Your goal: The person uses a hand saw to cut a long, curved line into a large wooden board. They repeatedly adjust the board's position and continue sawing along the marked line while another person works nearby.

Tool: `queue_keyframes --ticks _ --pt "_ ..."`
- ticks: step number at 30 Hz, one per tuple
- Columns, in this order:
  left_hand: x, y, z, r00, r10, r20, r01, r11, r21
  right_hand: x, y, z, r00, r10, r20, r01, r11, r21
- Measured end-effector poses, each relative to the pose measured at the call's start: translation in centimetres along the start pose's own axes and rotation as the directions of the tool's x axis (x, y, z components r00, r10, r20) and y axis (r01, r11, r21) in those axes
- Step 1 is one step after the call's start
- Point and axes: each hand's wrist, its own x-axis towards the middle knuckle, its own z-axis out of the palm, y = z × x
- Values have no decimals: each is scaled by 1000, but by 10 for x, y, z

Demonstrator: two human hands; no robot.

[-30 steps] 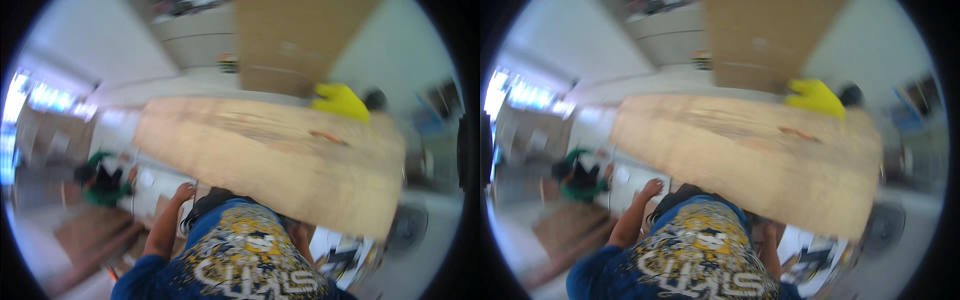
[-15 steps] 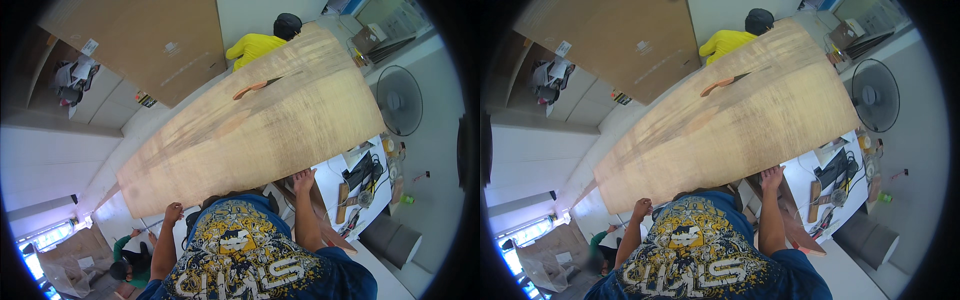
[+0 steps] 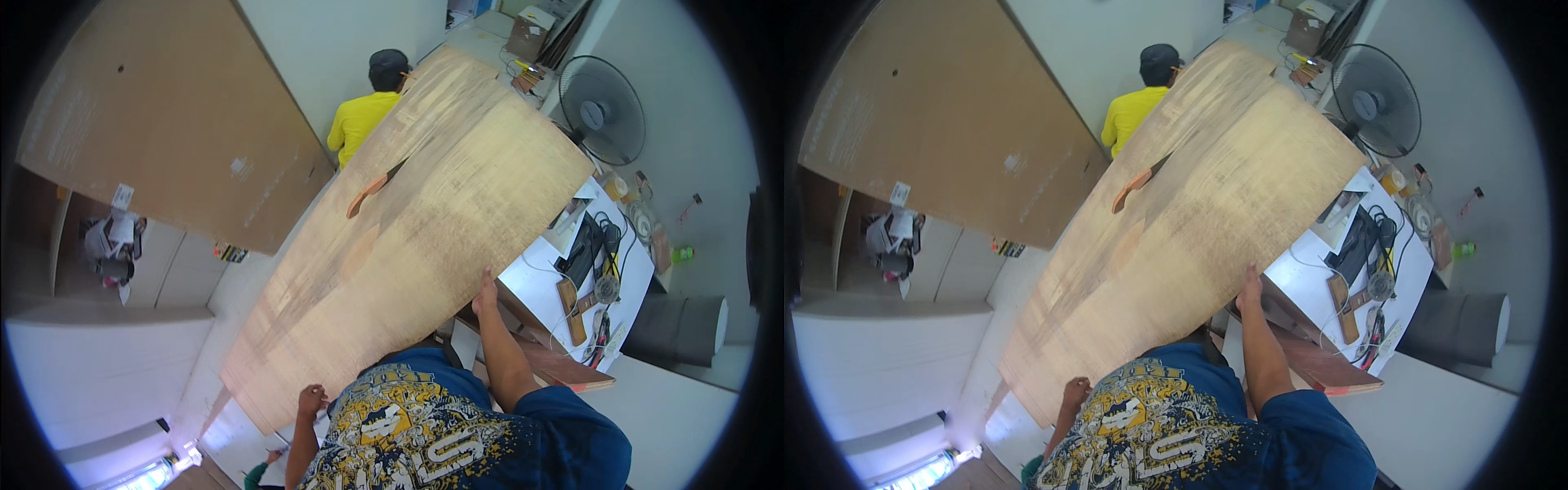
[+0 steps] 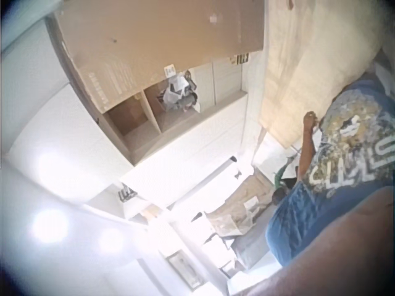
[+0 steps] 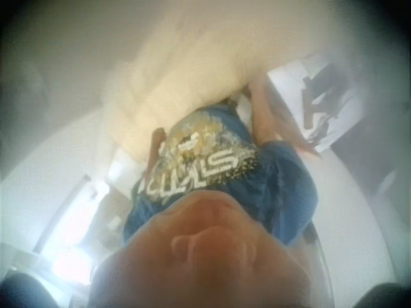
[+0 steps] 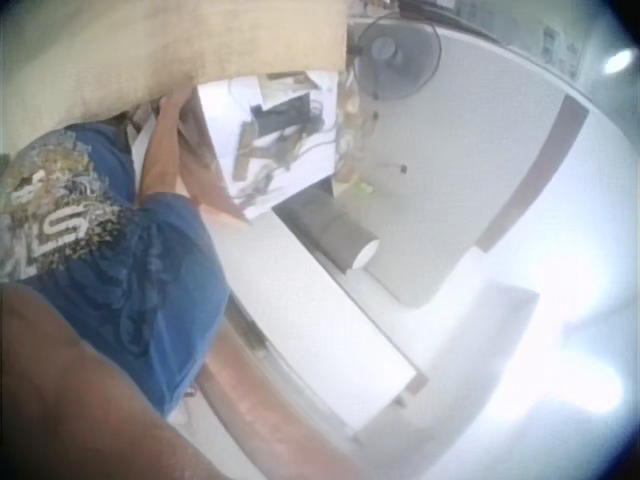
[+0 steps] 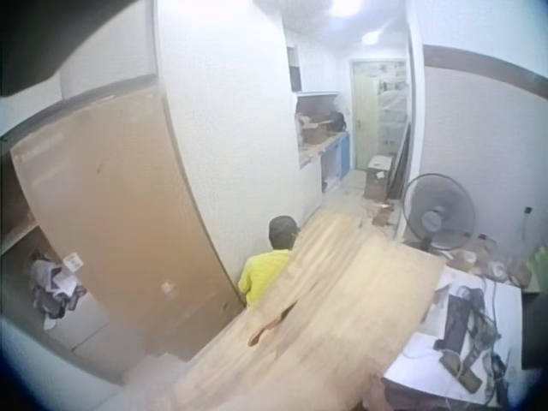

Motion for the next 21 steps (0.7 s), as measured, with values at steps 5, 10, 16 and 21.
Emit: queue_keyframes --ticks 5,10,16,21 --pt "-24 19 13 999 35 27 -40 977 210 9 -6 -22 992 -23 -122 15 998 -67" --pt "-16 13 0 988 152 19 -153 968 198 11 2 -25 992 -26 -125 18 998 -68" --pt "-7 50 4 979 195 66 -205 953 225 18 3 -32 988 -27 -151 10 994 -112" --pt "-17 86 -2 989 141 45 -147 974 171 18 9 -20 998 -25 -65 20 997 -70"
